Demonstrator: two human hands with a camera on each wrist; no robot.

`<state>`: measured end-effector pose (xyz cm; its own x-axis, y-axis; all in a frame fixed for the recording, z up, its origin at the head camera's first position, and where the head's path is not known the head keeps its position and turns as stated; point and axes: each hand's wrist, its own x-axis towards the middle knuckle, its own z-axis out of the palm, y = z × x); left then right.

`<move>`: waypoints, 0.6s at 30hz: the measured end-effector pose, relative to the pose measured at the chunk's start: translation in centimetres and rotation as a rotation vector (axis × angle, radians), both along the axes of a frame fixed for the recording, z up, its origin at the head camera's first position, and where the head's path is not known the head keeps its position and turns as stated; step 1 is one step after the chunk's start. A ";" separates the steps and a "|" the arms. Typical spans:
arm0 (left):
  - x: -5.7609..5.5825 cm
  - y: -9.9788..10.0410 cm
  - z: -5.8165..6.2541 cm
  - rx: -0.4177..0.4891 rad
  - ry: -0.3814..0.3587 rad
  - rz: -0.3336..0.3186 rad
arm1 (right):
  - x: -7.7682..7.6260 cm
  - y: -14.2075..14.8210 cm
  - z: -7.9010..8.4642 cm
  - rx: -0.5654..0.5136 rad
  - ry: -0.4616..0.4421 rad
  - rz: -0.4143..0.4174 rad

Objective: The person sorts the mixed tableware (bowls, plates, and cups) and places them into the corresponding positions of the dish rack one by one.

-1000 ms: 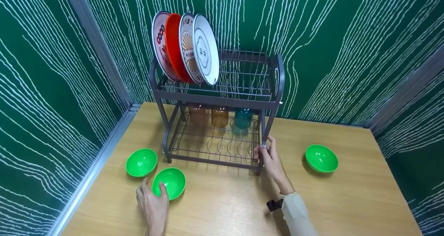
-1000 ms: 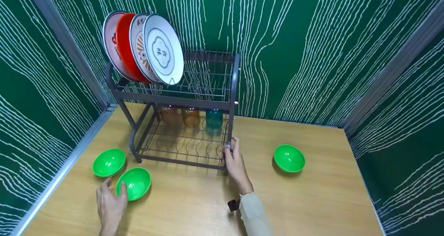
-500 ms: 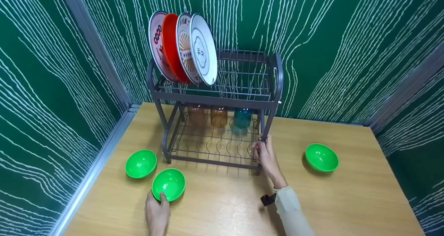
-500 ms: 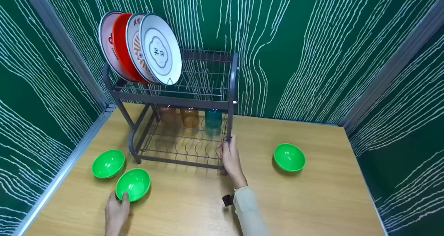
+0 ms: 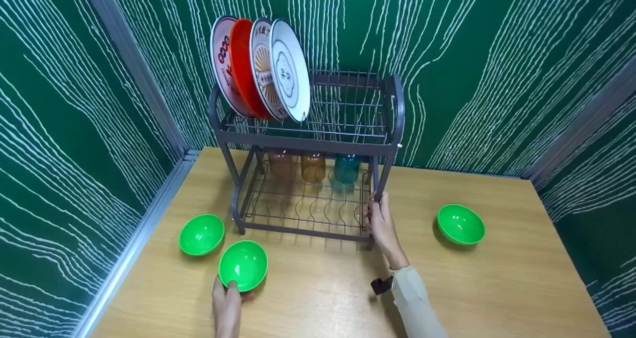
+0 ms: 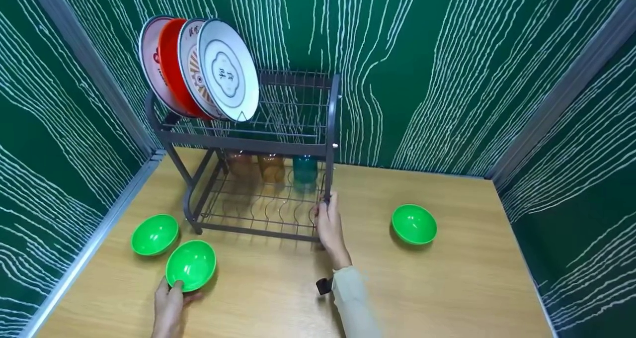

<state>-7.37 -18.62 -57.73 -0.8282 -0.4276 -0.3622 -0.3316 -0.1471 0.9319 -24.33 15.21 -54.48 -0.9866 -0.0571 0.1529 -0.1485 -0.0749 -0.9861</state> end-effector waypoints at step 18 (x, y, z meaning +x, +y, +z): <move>-0.2 1.6 2.7 0.037 0.160 0.054 | 0.0 -0.4 -0.1 -0.015 0.017 -0.031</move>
<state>-7.60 -17.07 -55.02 -0.8527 -0.4617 -0.2442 -0.1705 -0.1959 0.9657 -24.35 14.80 -54.63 -0.9850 -0.0246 0.1706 -0.1680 -0.0846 -0.9822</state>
